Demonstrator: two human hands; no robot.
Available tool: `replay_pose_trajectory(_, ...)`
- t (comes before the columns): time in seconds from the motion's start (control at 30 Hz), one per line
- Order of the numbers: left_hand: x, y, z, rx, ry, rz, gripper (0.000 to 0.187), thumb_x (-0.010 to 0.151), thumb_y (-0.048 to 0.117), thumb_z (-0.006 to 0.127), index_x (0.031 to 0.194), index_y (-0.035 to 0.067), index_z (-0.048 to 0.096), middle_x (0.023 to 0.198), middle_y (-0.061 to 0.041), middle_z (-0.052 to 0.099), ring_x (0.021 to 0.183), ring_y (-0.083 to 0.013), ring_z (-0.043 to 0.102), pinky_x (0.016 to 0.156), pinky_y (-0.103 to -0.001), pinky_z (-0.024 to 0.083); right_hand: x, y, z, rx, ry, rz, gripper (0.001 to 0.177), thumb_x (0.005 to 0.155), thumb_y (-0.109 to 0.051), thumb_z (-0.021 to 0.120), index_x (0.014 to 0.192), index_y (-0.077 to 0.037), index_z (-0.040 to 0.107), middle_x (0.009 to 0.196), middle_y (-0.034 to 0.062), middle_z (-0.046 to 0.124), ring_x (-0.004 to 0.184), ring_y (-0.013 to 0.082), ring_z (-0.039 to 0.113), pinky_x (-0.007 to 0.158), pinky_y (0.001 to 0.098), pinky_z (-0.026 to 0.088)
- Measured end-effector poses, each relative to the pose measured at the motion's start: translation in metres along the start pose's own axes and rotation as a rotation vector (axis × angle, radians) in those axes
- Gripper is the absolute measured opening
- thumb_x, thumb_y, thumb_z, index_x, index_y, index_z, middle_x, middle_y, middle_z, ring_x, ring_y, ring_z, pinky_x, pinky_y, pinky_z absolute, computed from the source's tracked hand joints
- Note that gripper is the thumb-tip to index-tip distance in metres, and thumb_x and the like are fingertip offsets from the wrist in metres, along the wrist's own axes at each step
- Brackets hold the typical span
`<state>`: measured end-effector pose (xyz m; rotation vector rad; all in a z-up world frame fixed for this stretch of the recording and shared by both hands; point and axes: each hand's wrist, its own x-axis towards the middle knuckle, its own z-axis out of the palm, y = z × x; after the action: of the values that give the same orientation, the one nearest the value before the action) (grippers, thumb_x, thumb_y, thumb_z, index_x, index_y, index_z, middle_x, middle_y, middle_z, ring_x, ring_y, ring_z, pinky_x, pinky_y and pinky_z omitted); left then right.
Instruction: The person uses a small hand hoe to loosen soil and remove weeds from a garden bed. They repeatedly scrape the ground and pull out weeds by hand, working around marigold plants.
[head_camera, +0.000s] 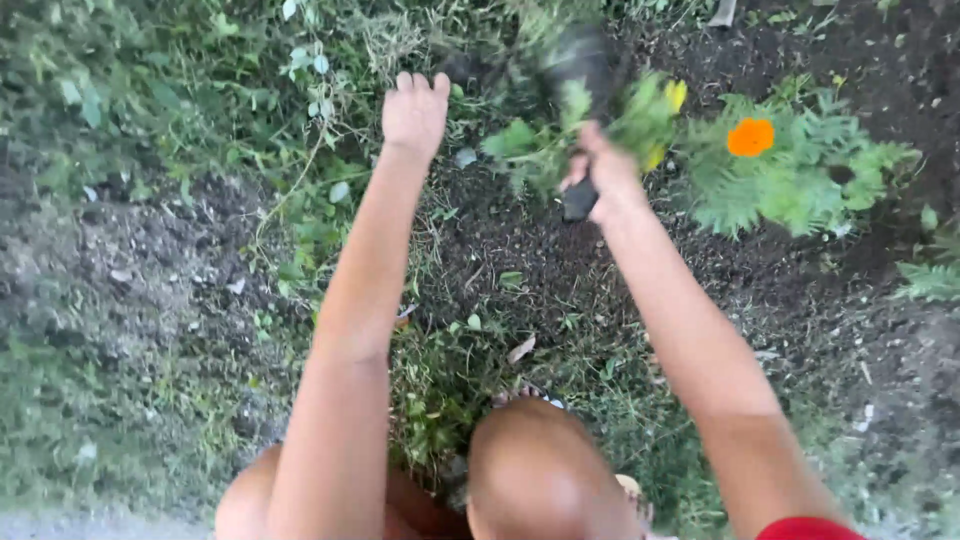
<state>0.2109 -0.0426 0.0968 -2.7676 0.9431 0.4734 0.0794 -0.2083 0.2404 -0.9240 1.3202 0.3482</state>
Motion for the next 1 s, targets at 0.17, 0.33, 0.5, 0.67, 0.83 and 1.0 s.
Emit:
replay_pose_trajectory(0.17,-0.008,-0.016,-0.036,0.110,-0.016,0.044,0.029,0.078,0.009,0.050,0.106,0.010,0.044,0.089,-0.013,0.056,0.085,-0.0269,0.049,0.065,-0.034,0.046,-0.002,-0.026,0.029,0.316,0.261,-0.077,0.029,0.086,-0.028,0.043,0.105,-0.005,0.043,0.085,0.0071,0.050,0.070,0.0200,0.056,0.064,0.0308,0.055)
replay_pose_trajectory(0.33,-0.017,-0.007,-0.061,0.152,-0.079,0.076,0.029,0.077,0.013,0.056,0.104,0.009,0.048,0.092,-0.013,0.057,0.089,-0.0255,0.048,0.077,-0.036,0.043,0.006,-0.016,0.002,-0.238,-0.141,-0.069,0.015,0.090,-0.022,0.048,0.091,-0.008,0.046,0.051,-0.0042,0.042,0.037,0.0055,0.036,0.035,0.0190,0.040)
replay_pose_trajectory(0.5,-0.005,-0.006,-0.051,0.450,0.207,0.227,0.032,0.079,0.019,0.044,0.108,0.013,0.058,0.115,-0.009,0.045,0.105,-0.0289,0.039,0.096,-0.048,0.023,0.022,0.017,-0.020,-0.265,-0.209,-0.331,0.032,0.085,-0.020,0.054,0.059,-0.009,0.040,0.038,0.0059,0.039,0.030,0.0187,0.041,0.033,0.0304,0.039)
replay_pose_trajectory(0.67,0.014,0.041,-0.047,0.216,0.483,0.626,0.088,0.057,-0.019,0.068,0.130,0.020,0.037,0.138,0.001,0.024,0.118,-0.0265,0.036,0.096,-0.049,0.030,0.011,0.032,-0.017,-0.206,-0.179,-0.339,0.027,0.084,-0.012,0.054,0.066,-0.009,0.034,0.047,0.0029,0.034,0.033,0.0127,0.035,0.031,0.0281,0.035)
replay_pose_trajectory(0.83,0.058,0.048,-0.047,0.317,-0.118,0.355,0.090,0.071,0.009,0.062,0.137,0.022,0.002,0.135,-0.007,0.005,0.111,-0.0272,0.038,0.086,-0.038,0.034,0.016,0.030,-0.044,-0.415,-0.124,-0.329,0.027,0.085,-0.013,0.055,0.065,-0.011,0.038,0.046,0.0002,0.037,0.036,0.0104,0.037,0.035,0.0252,0.041)
replay_pose_trajectory(1.0,0.058,0.005,-0.016,0.229,-0.215,0.207,0.084,0.069,0.046,0.063,0.134,0.020,0.016,0.134,-0.005,0.020,0.110,-0.0279,0.034,0.081,-0.037,0.036,0.001,0.065,-0.053,-0.246,-0.083,-0.418,0.027,0.086,-0.012,0.053,0.065,-0.008,0.036,0.052,0.0032,0.037,0.038,0.0118,0.037,0.038,0.0286,0.042)
